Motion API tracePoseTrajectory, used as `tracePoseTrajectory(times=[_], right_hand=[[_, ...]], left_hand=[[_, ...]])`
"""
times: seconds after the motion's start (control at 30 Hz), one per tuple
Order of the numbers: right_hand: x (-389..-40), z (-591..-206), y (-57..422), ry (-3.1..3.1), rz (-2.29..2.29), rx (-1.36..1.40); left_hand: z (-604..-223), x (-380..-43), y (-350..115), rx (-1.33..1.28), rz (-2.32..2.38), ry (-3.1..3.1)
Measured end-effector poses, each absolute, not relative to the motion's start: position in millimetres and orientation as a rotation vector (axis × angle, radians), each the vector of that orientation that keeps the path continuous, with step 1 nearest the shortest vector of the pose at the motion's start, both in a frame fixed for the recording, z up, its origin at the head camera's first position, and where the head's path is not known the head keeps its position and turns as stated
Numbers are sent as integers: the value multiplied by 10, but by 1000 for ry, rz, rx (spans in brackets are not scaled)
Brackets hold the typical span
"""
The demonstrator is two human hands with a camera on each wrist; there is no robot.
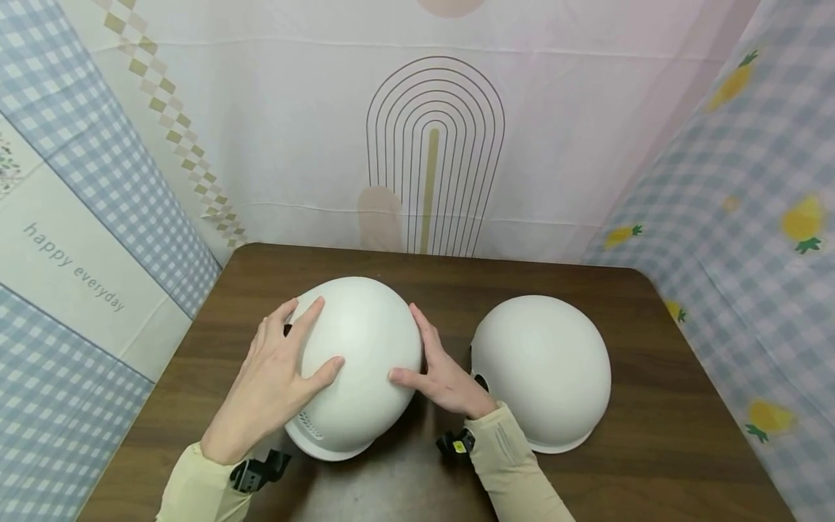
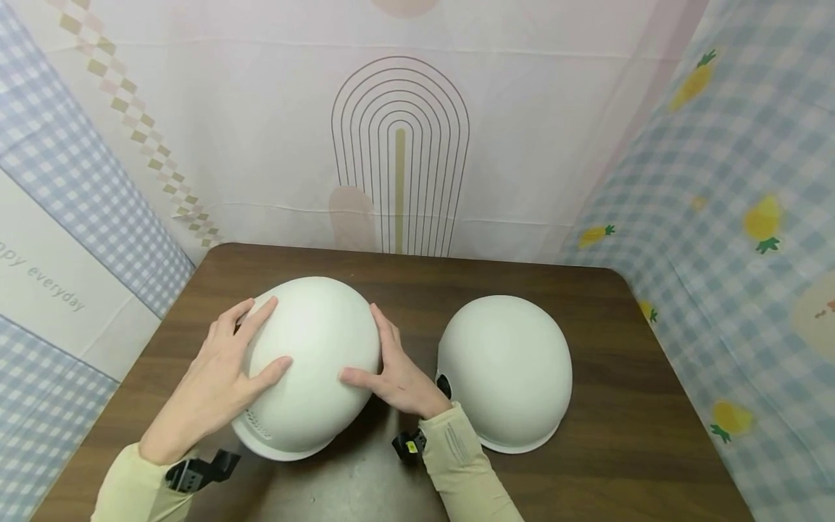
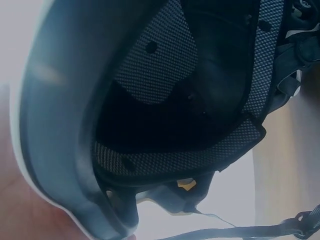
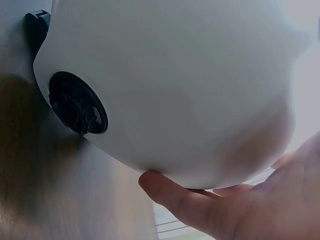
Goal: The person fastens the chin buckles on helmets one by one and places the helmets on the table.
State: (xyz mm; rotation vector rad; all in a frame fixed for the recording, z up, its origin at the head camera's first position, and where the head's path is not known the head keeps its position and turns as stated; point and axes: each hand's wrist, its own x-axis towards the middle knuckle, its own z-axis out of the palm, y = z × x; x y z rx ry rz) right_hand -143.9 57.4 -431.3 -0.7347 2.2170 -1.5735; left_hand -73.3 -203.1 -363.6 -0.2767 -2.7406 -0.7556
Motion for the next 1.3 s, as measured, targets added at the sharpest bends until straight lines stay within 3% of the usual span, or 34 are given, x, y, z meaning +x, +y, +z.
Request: tracePoseTrajectory(times=[1.3], right_hand=[[-1431,-4322,524,2236,-1574,-723]], left_hand=[[-3591,-710,-2063,-190,-816,-2896]])
